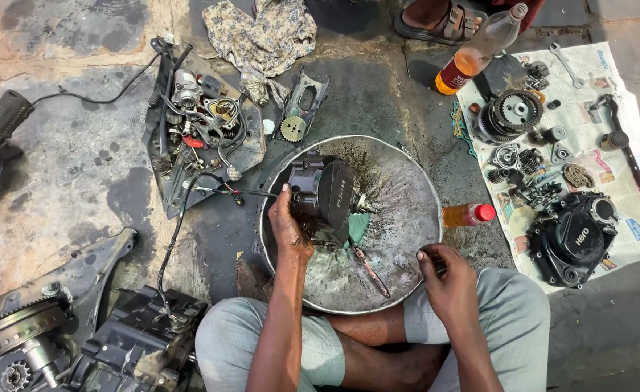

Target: Cleaning and inspecting motorcycle engine components and stator.

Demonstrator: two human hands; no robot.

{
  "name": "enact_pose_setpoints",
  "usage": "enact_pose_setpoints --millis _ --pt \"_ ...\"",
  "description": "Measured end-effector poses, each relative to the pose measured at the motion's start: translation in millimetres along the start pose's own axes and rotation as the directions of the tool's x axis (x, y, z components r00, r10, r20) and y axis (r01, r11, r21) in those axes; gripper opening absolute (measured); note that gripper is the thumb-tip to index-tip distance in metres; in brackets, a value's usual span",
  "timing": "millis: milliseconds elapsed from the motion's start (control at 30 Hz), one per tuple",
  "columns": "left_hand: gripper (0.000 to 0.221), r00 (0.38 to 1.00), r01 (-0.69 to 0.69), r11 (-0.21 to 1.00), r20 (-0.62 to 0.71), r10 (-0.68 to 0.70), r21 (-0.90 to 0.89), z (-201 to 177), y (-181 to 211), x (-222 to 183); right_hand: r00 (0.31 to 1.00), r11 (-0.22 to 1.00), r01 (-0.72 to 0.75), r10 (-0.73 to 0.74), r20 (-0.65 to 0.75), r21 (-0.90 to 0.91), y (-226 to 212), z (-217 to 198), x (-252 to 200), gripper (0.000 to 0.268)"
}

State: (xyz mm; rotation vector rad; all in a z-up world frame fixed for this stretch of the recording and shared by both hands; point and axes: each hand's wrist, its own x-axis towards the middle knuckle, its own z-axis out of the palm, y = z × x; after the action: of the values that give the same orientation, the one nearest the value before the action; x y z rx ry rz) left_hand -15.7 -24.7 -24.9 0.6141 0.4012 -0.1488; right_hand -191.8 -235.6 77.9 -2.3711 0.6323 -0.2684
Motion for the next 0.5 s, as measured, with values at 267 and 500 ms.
enact_pose_setpoints --millis 267,500 --pt "0.033 1.000 0.000 0.999 -0.003 0.000 0.051 -3 -4 6 0.991 0.995 -0.028 0.041 -0.130 0.099 27 -21 11 0.016" --pt "0.039 0.999 0.013 0.986 -0.039 -0.006 0.167 8 -4 5 0.985 0.854 0.170 -0.150 0.081 -0.491 36 -84 82 0.029"
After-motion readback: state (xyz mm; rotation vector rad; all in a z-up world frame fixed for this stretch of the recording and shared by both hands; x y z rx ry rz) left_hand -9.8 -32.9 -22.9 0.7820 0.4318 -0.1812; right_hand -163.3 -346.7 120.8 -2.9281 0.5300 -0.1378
